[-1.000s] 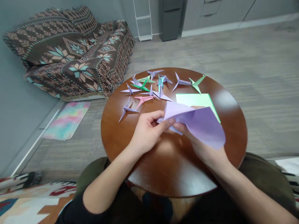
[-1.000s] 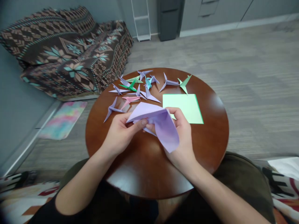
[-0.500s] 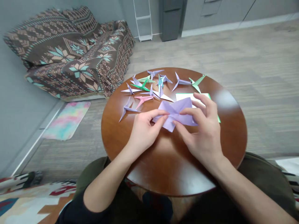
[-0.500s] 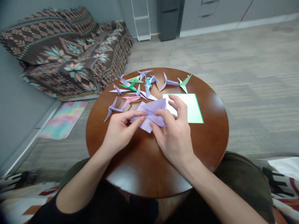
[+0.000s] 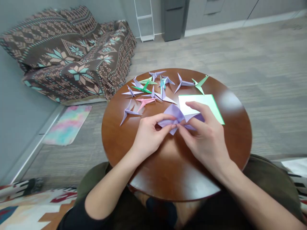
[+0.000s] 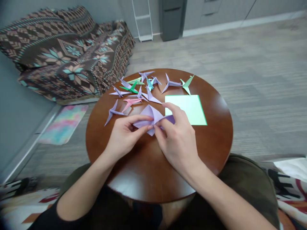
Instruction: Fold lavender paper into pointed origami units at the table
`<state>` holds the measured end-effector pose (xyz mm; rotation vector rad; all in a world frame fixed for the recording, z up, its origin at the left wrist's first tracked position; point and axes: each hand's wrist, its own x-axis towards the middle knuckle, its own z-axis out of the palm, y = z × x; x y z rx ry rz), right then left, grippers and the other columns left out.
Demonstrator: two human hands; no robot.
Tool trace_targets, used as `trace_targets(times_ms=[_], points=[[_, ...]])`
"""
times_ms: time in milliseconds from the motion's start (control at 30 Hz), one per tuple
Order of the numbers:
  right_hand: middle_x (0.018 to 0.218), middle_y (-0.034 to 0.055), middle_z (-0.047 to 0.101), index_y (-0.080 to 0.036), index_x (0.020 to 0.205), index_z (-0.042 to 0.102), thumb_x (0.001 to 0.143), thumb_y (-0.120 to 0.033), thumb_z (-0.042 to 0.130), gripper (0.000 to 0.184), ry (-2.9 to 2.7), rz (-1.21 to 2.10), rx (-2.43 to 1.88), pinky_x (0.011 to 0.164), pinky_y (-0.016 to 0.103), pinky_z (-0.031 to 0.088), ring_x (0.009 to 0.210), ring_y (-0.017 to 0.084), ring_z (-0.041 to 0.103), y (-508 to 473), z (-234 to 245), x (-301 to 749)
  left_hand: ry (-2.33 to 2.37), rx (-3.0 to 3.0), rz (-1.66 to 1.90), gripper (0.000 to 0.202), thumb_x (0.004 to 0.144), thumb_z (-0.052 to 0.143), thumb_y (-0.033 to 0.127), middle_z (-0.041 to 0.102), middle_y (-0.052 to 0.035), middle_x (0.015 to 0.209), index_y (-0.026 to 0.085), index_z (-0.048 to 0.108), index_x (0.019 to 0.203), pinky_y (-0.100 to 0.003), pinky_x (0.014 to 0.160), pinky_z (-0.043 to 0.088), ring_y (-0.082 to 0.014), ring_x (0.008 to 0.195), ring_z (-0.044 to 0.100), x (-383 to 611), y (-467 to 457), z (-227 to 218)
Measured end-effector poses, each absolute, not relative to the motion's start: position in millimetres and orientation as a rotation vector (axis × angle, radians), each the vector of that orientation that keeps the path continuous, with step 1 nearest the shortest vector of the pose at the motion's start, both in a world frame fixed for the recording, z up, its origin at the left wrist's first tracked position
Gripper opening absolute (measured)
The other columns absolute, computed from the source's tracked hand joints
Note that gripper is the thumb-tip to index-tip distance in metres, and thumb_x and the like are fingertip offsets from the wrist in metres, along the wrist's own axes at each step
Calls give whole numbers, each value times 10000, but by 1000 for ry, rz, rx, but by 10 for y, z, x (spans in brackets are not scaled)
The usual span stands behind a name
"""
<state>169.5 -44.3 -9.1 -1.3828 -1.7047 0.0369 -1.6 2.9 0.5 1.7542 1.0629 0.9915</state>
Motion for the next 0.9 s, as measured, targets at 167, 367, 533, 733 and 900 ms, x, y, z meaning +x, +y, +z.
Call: trace_targets(times_ms=[167, 367, 533, 733, 900], points=[[1297, 166, 719, -211, 792, 674, 909, -181, 662, 121, -1692, 7, -1402, 936, 521, 598, 1149, 343, 716, -452, -74, 1687, 1081, 1785, 1023, 167, 858, 789, 276, 835, -56, 915, 179, 834, 986, -291, 774, 612, -205, 789, 771, -30, 47, -8], [1262, 153, 740, -213, 783, 656, 901, -148, 661, 135, -1689, -2, -1398, 905, 477, 601, 1097, 318, 737, -469, -48, 1676, 1073, 1760, 1047, 136, 852, 792, 243, 837, -56, 917, 174, 839, 959, -293, 794, 619, -206, 806, 777, -34, 55, -19], [1289, 157, 722, -212, 759, 655, 897, -147, 662, 152, -1722, -3, -1419, 936, 506, 592, 1137, 337, 717, -467, -36, 1688, 1064, 1683, 1049, 151, 839, 811, 256, 837, -59, 924, 169, 839, 959, -290, 779, 623, -207, 809, 779, -26, 46, -23], [1352, 154, 668, -235, 930, 693, 888, -181, 712, 71, -1677, -10, -1393, 1019, 552, 553, 1247, 364, 658, -489, 20, 1712, 1078, 1586, 1066, 183, 811, 831, 285, 828, -69, 905, 159, 831, 944, -267, 681, 610, -193, 739, 760, -31, 76, -37], [1637, 201, 375, -279, 1535, 398, 721, -273, 903, 959, -1316, 114, -1241, 1086, 549, 516, 1423, 395, 513, -509, -1, 1649, 1029, 1325, 1241, 434, 761, 867, 257, 806, -70, 1058, 186, 717, 1161, -265, 680, 628, -182, 773, 768, -27, 139, -65]])
